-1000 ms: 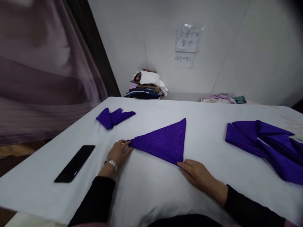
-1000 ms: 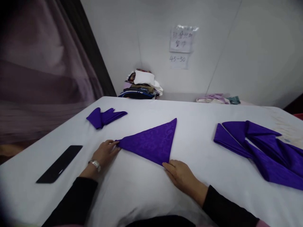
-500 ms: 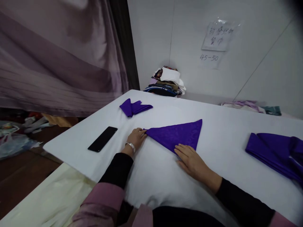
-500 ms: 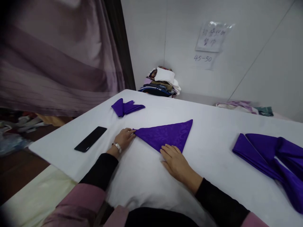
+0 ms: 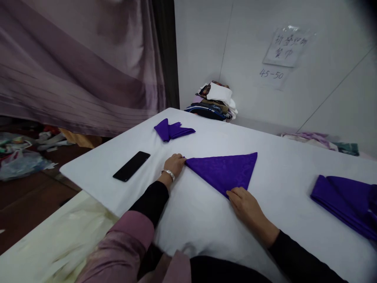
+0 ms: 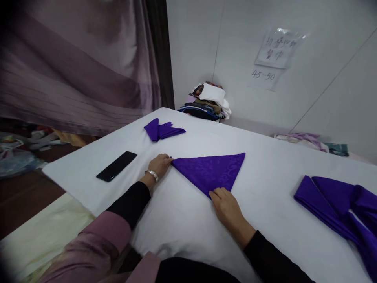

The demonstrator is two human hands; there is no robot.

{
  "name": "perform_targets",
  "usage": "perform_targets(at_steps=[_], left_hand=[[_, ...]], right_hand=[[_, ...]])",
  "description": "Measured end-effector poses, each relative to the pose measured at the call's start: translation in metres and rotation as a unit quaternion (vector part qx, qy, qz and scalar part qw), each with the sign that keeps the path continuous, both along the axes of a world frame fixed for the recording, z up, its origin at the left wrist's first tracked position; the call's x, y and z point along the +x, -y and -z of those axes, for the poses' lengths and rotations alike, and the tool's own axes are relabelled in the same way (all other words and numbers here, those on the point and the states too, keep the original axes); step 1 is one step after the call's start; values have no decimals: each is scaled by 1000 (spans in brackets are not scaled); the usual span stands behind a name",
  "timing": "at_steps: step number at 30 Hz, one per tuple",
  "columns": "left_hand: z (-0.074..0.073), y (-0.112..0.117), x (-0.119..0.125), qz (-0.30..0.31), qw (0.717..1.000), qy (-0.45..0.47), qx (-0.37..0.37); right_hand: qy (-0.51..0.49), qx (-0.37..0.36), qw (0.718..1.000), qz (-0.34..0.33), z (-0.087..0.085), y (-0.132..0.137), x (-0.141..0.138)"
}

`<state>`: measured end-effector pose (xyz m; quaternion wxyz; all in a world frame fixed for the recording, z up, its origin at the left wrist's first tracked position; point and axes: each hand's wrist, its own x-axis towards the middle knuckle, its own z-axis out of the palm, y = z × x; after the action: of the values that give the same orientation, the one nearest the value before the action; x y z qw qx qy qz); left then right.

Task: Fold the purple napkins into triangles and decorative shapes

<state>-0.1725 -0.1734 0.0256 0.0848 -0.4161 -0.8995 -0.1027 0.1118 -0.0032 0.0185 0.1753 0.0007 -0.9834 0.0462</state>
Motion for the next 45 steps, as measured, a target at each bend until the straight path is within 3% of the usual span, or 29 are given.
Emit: perform_targets(at_steps=[10, 17, 22, 25, 30, 35, 38, 41, 45], left_hand=[[3, 6, 0, -5, 999, 12, -49], [1, 9, 7, 1, 998, -8, -56], [-2, 9, 11, -10, 998, -15, -58], [-3, 9, 14, -9, 998, -23, -54], [-2, 7, 12, -23, 998, -32, -50], [-5, -5, 14, -50, 995, -79, -30], [-3, -20, 28, 29, 995, -97, 11], [8, -35, 45, 141, 989, -51, -13], [28, -45, 53, 176, 982, 12, -67]], right_hand=[[16, -8, 1000, -16, 12, -4, 3], [37, -28, 998, -30, 5, -4, 8], [17, -77, 996, -48, -11, 3, -12], [63, -88, 991, -79, -16, 12, -33], [190, -139, 967, -93, -8, 18, -52], [188, -170, 963, -88, -2, 17, -50], [173, -175, 965, -89, -6, 19, -48], [169, -188, 963, -91, -10, 20, -48], [160, -253, 950, -92, -14, 11, -49]])
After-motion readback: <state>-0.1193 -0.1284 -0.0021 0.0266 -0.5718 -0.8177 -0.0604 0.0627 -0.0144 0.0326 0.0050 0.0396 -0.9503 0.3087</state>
